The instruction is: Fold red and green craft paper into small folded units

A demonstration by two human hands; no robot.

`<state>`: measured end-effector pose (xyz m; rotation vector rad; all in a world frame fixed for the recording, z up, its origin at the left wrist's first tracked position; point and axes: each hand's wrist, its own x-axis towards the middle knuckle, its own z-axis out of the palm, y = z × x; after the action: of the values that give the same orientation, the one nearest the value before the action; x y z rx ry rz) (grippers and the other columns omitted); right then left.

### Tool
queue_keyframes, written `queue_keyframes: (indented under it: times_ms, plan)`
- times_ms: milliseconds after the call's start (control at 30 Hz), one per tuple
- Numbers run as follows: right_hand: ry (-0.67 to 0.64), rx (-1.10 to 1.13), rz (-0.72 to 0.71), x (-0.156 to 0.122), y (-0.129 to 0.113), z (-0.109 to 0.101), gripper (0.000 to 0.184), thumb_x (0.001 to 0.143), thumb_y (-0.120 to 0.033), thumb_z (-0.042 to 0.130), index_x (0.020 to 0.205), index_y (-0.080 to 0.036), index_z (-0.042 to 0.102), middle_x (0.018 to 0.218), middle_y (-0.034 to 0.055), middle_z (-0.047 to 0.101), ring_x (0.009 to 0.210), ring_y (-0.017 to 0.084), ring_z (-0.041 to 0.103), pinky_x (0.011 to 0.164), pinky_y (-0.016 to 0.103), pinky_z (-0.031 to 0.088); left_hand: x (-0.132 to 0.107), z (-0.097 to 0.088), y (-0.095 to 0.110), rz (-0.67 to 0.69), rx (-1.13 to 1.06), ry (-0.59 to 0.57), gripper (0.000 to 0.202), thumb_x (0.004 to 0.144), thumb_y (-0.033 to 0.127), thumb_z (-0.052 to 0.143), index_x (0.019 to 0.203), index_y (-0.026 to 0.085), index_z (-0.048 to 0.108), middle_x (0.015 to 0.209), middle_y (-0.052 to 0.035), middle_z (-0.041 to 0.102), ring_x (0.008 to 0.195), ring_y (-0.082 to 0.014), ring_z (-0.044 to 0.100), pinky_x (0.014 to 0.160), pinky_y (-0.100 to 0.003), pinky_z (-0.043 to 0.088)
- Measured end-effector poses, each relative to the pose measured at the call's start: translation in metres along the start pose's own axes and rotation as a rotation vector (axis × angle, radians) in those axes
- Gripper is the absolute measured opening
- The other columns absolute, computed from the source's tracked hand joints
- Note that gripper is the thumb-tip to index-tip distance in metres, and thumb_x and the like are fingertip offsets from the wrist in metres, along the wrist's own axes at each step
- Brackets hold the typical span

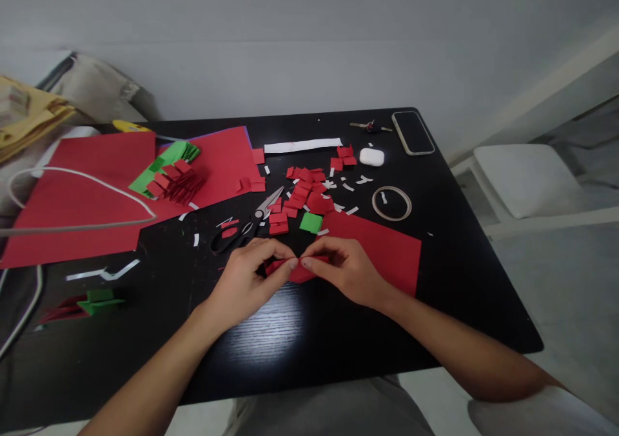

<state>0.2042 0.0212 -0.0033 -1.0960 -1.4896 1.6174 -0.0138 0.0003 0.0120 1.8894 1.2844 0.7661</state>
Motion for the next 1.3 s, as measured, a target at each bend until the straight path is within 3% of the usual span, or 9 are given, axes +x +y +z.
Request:
queue_keyframes:
  times_ms: [267, 433, 567, 633, 733, 800, 1000, 1133, 1300]
  plan:
    - [0.052, 0.054, 0.054, 0.008, -0.003, -0.011, 0.018, 0.085, -0.036, 0.078, 0.079, -0.02, 0.074, 0.075, -0.0002, 0.069, 0.07, 0.015, 0.06, 0.068, 0.03, 0.047, 0.002, -0.008, -0.002, -0.103, -0.03, 0.026, 0.016, 0.097, 0.031, 0.064, 0.089, 0.02, 0.071, 0.079, 0.0005, 0.072, 0.073, -0.0137, 0.064, 0.07, -0.024, 0.048]
    - [0.075, 0.059, 0.047, 0.007, -0.005, -0.009, 0.018, 0.086, -0.037, 0.076, 0.08, -0.021, 0.073, 0.076, -0.0005, 0.068, 0.071, 0.015, 0.061, 0.07, 0.03, 0.049, 0.004, -0.007, -0.003, -0.167, -0.13, -0.086, 0.018, 0.096, 0.034, 0.065, 0.088, 0.019, 0.07, 0.076, 0.0002, 0.07, 0.067, -0.0129, 0.064, 0.062, -0.022, 0.049]
    - [0.098, 0.102, 0.034, 0.007, 0.0, -0.006, 0.018, 0.086, -0.04, 0.078, 0.085, -0.022, 0.073, 0.086, 0.0011, 0.072, 0.083, 0.018, 0.067, 0.081, 0.032, 0.055, 0.002, -0.005, -0.001, -0.229, -0.22, -0.165, 0.022, 0.096, 0.037, 0.065, 0.087, 0.018, 0.07, 0.074, -0.0009, 0.069, 0.066, -0.0137, 0.064, 0.055, -0.021, 0.046]
    - [0.097, 0.197, 0.051, 0.007, 0.004, -0.002, 0.024, 0.08, -0.038, 0.084, 0.095, -0.023, 0.072, 0.094, 0.0014, 0.074, 0.091, 0.019, 0.07, 0.087, 0.034, 0.057, 0.003, -0.002, 0.0, -0.231, -0.273, -0.106, 0.023, 0.095, 0.038, 0.067, 0.086, 0.017, 0.07, 0.073, -0.0007, 0.067, 0.067, -0.0133, 0.062, 0.058, -0.022, 0.047]
    - [0.04, 0.373, 0.123, 0.006, 0.007, 0.005, 0.053, 0.067, -0.031, 0.094, 0.113, -0.025, 0.067, 0.11, 0.0029, 0.076, 0.102, 0.021, 0.073, 0.094, 0.038, 0.059, 0.005, 0.004, 0.003, -0.254, -0.397, 0.067, 0.025, 0.091, 0.04, 0.073, 0.082, 0.017, 0.071, 0.069, 0.0007, 0.065, 0.062, -0.0113, 0.056, 0.059, -0.022, 0.045]
    - [-0.016, 0.427, 0.154, 0.004, 0.007, 0.008, 0.061, 0.065, -0.028, 0.096, 0.118, -0.023, 0.066, 0.115, 0.0045, 0.076, 0.107, 0.022, 0.074, 0.099, 0.04, 0.058, 0.006, 0.009, 0.004, -0.286, -0.473, 0.139, 0.026, 0.088, 0.041, 0.076, 0.081, 0.017, 0.071, 0.066, 0.0015, 0.064, 0.059, -0.0102, 0.053, 0.057, -0.022, 0.043]
    - [0.102, 0.346, 0.171, 0.004, 0.005, 0.003, 0.03, 0.071, -0.035, 0.092, 0.088, -0.02, 0.072, 0.091, 0.0003, 0.076, 0.088, 0.017, 0.073, 0.092, 0.035, 0.058, 0.006, 0.016, 0.004, -0.331, -0.555, 0.061, 0.028, 0.084, 0.042, 0.079, 0.077, 0.018, 0.067, 0.065, 0.0022, 0.064, 0.06, -0.0116, 0.056, 0.06, -0.023, 0.047]
    - [0.137, 0.256, 0.139, 0.006, 0.004, -0.002, 0.029, 0.071, -0.037, 0.091, 0.089, -0.021, 0.076, 0.091, 0.001, 0.077, 0.087, 0.018, 0.072, 0.09, 0.035, 0.058, 0.005, 0.018, 0.001, -0.343, -0.578, -0.068, 0.024, 0.084, 0.04, 0.077, 0.093, 0.018, 0.075, 0.083, -0.0025, 0.076, 0.073, -0.0174, 0.068, 0.071, -0.03, 0.055]
    - [0.112, 0.183, 0.105, 0.006, 0.001, -0.002, 0.025, 0.076, -0.039, 0.088, 0.09, -0.022, 0.076, 0.09, 0.0014, 0.077, 0.084, 0.018, 0.071, 0.086, 0.034, 0.058, 0.005, 0.02, 0.002, -0.351, -0.604, -0.034, 0.022, 0.083, 0.037, 0.079, 0.094, 0.019, 0.078, 0.09, -0.0039, 0.081, 0.082, -0.0205, 0.073, 0.082, -0.035, 0.059]
